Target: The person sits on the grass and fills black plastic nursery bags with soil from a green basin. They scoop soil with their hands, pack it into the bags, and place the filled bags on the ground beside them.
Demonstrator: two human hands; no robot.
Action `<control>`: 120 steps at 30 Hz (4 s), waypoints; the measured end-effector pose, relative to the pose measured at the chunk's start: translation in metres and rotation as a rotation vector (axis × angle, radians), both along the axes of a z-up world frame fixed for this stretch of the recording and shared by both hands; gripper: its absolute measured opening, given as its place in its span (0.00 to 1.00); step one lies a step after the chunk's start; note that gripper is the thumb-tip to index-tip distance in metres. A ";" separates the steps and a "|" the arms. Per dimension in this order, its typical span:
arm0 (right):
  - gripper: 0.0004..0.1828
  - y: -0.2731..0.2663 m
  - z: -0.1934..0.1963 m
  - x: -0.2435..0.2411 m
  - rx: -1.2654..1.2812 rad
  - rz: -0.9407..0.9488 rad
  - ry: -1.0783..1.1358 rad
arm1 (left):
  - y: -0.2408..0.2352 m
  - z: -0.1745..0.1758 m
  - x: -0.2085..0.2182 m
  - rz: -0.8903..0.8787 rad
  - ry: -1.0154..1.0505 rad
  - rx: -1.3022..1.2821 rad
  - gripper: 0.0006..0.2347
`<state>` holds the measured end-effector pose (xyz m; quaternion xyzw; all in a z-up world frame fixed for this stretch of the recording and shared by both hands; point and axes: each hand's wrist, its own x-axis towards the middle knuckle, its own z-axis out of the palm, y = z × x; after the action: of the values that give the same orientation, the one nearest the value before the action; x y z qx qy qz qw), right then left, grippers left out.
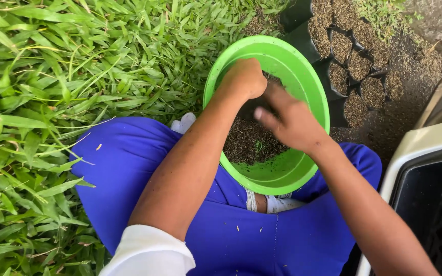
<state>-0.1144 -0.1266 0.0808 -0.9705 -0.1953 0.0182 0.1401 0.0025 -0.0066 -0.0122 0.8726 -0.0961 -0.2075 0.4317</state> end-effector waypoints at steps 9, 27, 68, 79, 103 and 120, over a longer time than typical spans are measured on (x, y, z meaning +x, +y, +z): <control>0.13 -0.021 -0.002 -0.005 -0.160 0.193 -0.193 | 0.007 0.016 -0.010 -0.043 -0.024 0.080 0.11; 0.35 0.033 0.017 0.028 -0.079 -0.076 0.390 | -0.002 -0.014 0.015 -0.003 0.038 -0.068 0.12; 0.22 -0.015 -0.106 0.030 0.208 0.107 0.409 | 0.027 0.096 0.027 0.334 -0.528 -0.565 0.11; 0.33 -0.009 -0.050 -0.042 -0.042 0.034 0.631 | -0.006 0.061 0.008 0.039 -0.296 -0.266 0.07; 0.27 0.016 -0.040 -0.054 -0.172 0.041 0.712 | -0.003 0.001 -0.005 -0.122 0.114 0.123 0.11; 0.22 -0.002 0.050 -0.016 0.162 -0.415 0.378 | 0.007 0.011 0.002 -0.168 0.220 0.145 0.18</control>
<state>-0.1303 -0.1285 0.1312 -0.9548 0.0363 0.1540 0.2518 0.0043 0.0007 -0.0011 0.8623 -0.1058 -0.3436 0.3566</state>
